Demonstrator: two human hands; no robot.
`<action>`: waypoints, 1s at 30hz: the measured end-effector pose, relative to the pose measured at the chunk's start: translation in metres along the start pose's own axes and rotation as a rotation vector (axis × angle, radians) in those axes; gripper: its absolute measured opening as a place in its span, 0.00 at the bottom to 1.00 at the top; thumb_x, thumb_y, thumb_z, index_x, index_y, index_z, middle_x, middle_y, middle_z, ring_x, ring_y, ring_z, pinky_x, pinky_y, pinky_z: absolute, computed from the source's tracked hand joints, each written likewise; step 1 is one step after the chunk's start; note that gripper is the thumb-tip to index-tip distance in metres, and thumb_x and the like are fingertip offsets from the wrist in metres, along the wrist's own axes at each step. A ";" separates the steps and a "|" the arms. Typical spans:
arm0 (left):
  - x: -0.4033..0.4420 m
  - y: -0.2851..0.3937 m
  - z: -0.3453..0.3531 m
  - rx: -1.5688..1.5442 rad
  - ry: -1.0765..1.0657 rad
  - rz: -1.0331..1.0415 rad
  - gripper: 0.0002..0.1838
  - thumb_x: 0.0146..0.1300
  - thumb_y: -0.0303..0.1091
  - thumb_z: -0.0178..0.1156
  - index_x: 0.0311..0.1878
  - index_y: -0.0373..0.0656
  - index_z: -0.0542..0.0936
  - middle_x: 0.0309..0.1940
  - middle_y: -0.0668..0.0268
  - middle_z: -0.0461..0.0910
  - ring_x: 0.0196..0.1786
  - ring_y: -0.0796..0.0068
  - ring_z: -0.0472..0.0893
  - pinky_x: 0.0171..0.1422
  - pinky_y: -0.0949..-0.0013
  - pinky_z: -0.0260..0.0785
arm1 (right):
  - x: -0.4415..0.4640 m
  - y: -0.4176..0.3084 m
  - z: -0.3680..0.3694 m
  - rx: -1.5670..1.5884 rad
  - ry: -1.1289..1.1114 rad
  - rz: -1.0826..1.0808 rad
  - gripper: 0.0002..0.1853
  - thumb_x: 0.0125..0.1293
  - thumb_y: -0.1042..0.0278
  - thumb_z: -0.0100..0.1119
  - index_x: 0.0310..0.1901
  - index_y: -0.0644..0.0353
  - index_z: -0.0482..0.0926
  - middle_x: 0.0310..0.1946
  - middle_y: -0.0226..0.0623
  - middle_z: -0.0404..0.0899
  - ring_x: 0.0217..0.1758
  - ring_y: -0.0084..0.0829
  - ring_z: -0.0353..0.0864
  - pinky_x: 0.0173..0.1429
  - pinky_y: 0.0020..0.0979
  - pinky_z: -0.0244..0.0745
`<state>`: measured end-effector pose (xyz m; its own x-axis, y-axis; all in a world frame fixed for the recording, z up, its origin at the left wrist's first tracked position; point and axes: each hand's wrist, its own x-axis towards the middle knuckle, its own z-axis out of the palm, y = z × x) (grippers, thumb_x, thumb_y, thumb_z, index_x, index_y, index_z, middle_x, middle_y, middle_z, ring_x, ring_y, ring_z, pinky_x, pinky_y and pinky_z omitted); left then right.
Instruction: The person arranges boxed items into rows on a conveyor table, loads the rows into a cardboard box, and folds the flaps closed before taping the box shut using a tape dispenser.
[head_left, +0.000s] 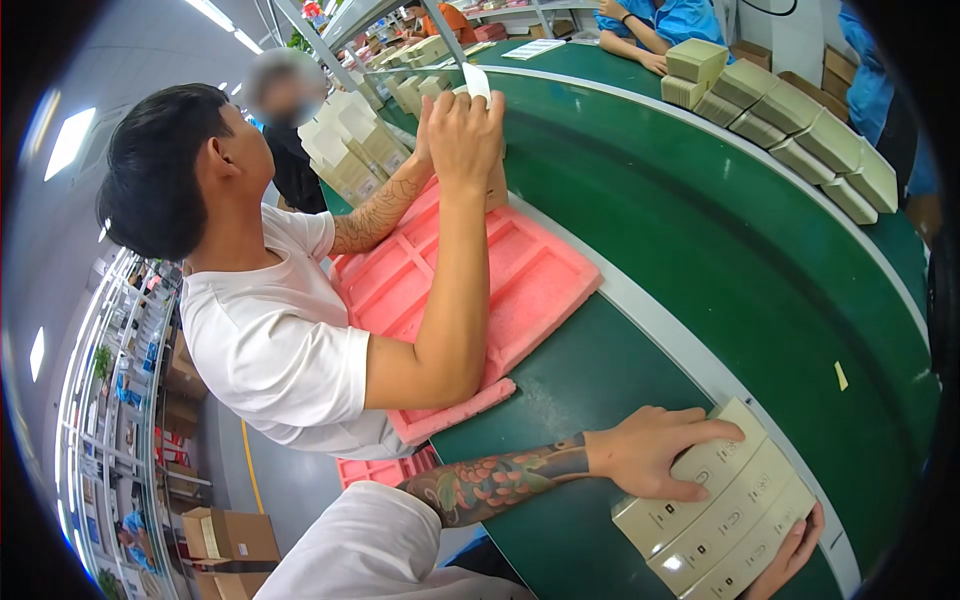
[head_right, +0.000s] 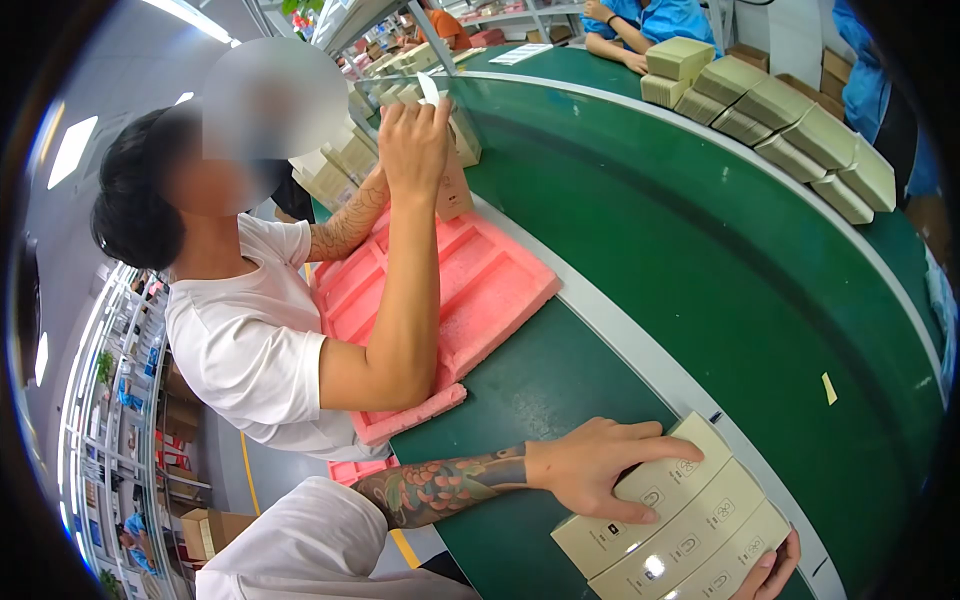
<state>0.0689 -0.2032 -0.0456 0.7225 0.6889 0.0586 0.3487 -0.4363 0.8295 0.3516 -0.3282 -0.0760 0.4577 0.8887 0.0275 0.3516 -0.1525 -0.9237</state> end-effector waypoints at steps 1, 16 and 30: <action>0.000 0.000 0.000 -0.002 0.001 0.002 0.38 0.54 0.48 0.66 0.69 0.56 0.63 0.41 0.61 0.73 0.37 0.58 0.79 0.40 0.60 0.70 | 0.000 0.000 0.000 0.007 0.004 0.009 0.26 0.75 0.56 0.47 0.63 0.70 0.65 0.60 0.57 0.70 0.60 0.47 0.72 0.61 0.42 0.69; -0.002 0.003 -0.011 -0.262 -0.026 0.013 0.43 0.61 0.40 0.64 0.74 0.48 0.50 0.39 0.60 0.76 0.40 0.68 0.81 0.45 0.63 0.73 | 0.010 0.027 0.014 0.291 0.101 -0.046 0.19 0.75 0.63 0.46 0.61 0.66 0.68 0.53 0.40 0.74 0.52 0.29 0.73 0.59 0.29 0.67; -0.050 0.037 -0.078 -0.380 1.473 0.700 0.34 0.76 0.38 0.41 0.76 0.48 0.35 0.40 0.51 0.77 0.28 0.69 0.79 0.28 0.70 0.73 | 0.010 0.013 0.011 0.324 0.016 -0.156 0.16 0.75 0.65 0.50 0.56 0.67 0.71 0.45 0.37 0.76 0.46 0.23 0.74 0.53 0.26 0.69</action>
<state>-0.0006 -0.2088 0.0252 -0.5508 0.4491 0.7035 -0.0903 -0.8700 0.4847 0.3516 -0.3160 -0.0916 0.4330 0.8831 0.1810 0.1425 0.1312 -0.9811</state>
